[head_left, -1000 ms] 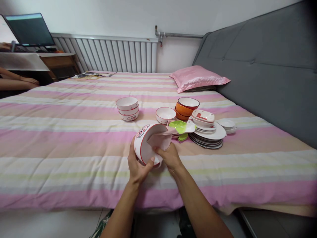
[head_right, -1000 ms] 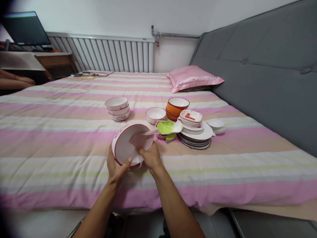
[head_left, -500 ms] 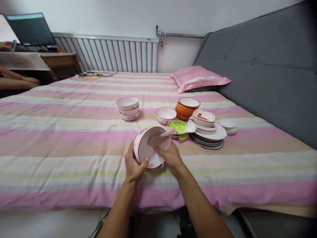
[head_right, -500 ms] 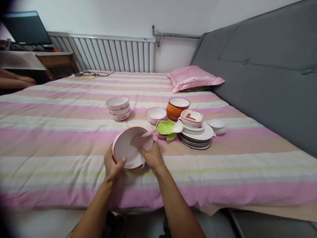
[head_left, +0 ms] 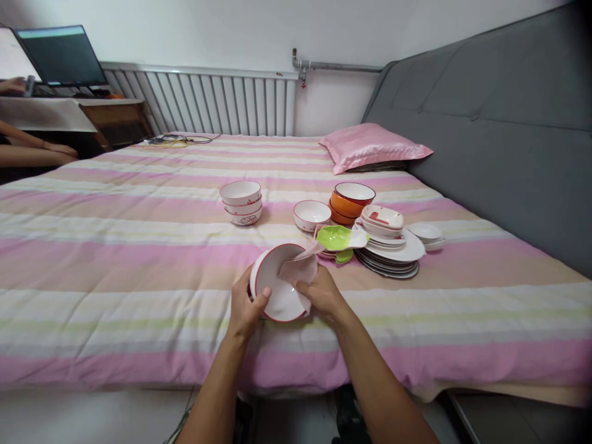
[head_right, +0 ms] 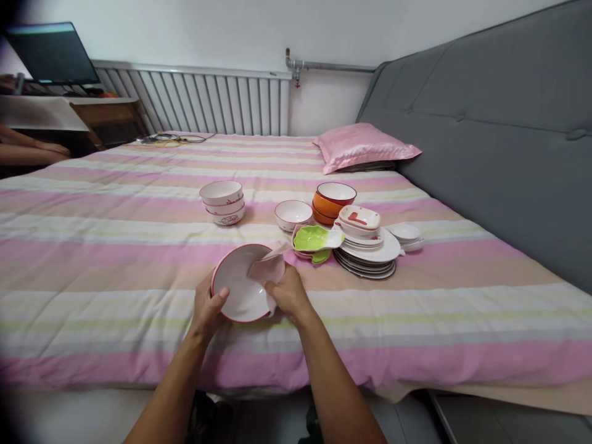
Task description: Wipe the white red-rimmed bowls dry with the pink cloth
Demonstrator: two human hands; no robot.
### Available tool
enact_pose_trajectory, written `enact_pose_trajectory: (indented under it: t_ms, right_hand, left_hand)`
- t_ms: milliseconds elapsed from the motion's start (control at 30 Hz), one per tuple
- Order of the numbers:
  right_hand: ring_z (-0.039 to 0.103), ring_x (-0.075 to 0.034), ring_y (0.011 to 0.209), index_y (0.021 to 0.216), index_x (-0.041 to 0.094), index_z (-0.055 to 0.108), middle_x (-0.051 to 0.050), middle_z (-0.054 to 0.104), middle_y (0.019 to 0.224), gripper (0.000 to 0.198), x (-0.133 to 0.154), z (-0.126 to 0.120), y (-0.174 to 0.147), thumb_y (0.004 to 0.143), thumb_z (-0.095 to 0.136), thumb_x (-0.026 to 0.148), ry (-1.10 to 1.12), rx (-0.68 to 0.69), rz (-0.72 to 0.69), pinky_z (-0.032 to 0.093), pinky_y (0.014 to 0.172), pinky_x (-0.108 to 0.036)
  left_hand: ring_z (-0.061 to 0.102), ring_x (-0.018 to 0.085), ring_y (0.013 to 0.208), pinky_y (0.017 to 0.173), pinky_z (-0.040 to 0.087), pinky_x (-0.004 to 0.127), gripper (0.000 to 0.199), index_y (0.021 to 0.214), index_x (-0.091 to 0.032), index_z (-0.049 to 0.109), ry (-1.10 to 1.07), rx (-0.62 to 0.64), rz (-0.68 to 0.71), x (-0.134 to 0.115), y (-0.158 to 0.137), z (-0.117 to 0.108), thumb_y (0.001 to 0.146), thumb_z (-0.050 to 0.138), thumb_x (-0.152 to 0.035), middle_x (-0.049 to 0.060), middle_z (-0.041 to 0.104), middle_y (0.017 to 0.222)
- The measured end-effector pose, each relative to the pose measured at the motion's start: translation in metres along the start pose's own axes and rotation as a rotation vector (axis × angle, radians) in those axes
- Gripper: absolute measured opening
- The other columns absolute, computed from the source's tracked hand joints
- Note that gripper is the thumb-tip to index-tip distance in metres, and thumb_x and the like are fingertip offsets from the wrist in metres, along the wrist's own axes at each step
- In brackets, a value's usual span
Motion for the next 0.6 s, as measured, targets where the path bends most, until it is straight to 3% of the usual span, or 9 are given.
enact_pose_trajectory:
  t_ms: [133, 267, 367, 467, 600]
  right_hand:
    - [0.068, -0.025, 0.079, 0.089, 0.014, 0.070, -0.007, 0.074, 0.086, 0.036, -0.001, 0.000, 0.000, 0.054, 0.067, 0.015, 0.072, -0.027, 0.056, 0.053, 0.069, -0.033]
    - [0.068, -0.025, 0.077, 0.081, 0.014, 0.071, -0.005, 0.074, 0.079, 0.037, -0.005, 0.001, -0.001, 0.044, 0.069, 0.010, 0.265, -0.094, 0.189, 0.052, 0.071, -0.033]
    - [0.068, -0.024, 0.078, 0.081, 0.014, 0.069, -0.005, 0.074, 0.080, 0.039, -0.008, 0.002, 0.001, 0.042, 0.070, 0.012, 0.346, -0.150, 0.214, 0.053, 0.074, -0.034]
    - [0.068, -0.024, 0.079, 0.082, 0.015, 0.068, -0.005, 0.073, 0.081, 0.039, -0.012, 0.004, 0.001, 0.042, 0.070, 0.014, 0.401, -0.193, 0.214, 0.053, 0.074, -0.034]
    - [0.067, -0.023, 0.080, 0.085, 0.016, 0.066, -0.004, 0.073, 0.083, 0.038, -0.014, 0.012, -0.003, 0.047, 0.068, 0.017, 0.429, -0.223, 0.196, 0.052, 0.073, -0.033]
  left_hand:
    - [0.054, 0.033, 0.114, 0.094, 0.042, 0.041, 0.067, 0.129, -0.015, 0.051, -0.063, 0.011, -0.039, 0.005, 0.000, 0.003, 0.077, 0.055, -0.056, 0.013, 0.059, 0.123]
    - [0.046, 0.033, 0.123, 0.097, 0.041, 0.040, 0.080, 0.135, -0.017, 0.043, -0.098, -0.043, -0.052, 0.006, 0.000, 0.006, 0.071, 0.059, -0.063, 0.014, 0.049, 0.134]
    - [0.049, 0.033, 0.120, 0.093, 0.045, 0.039, 0.090, 0.138, -0.017, 0.036, -0.173, -0.030, -0.078, 0.007, -0.001, 0.015, 0.066, 0.065, -0.063, 0.015, 0.049, 0.133]
    - [0.052, 0.030, 0.117, 0.093, 0.046, 0.039, 0.089, 0.135, -0.019, 0.037, -0.173, 0.004, -0.095, 0.005, -0.002, 0.027, 0.062, 0.075, -0.051, 0.014, 0.051, 0.129]
    - [0.054, 0.029, 0.112, 0.089, 0.049, 0.039, 0.079, 0.129, -0.020, 0.041, -0.064, -0.090, -0.146, 0.004, -0.003, 0.031, 0.063, 0.076, -0.046, 0.012, 0.054, 0.122]
Point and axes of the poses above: each hand's wrist, its own y-axis towards the middle knuckle, its own z-axis out of the palm, x = y × z, the point moved 6 cm from there along y, towards the middle knuckle
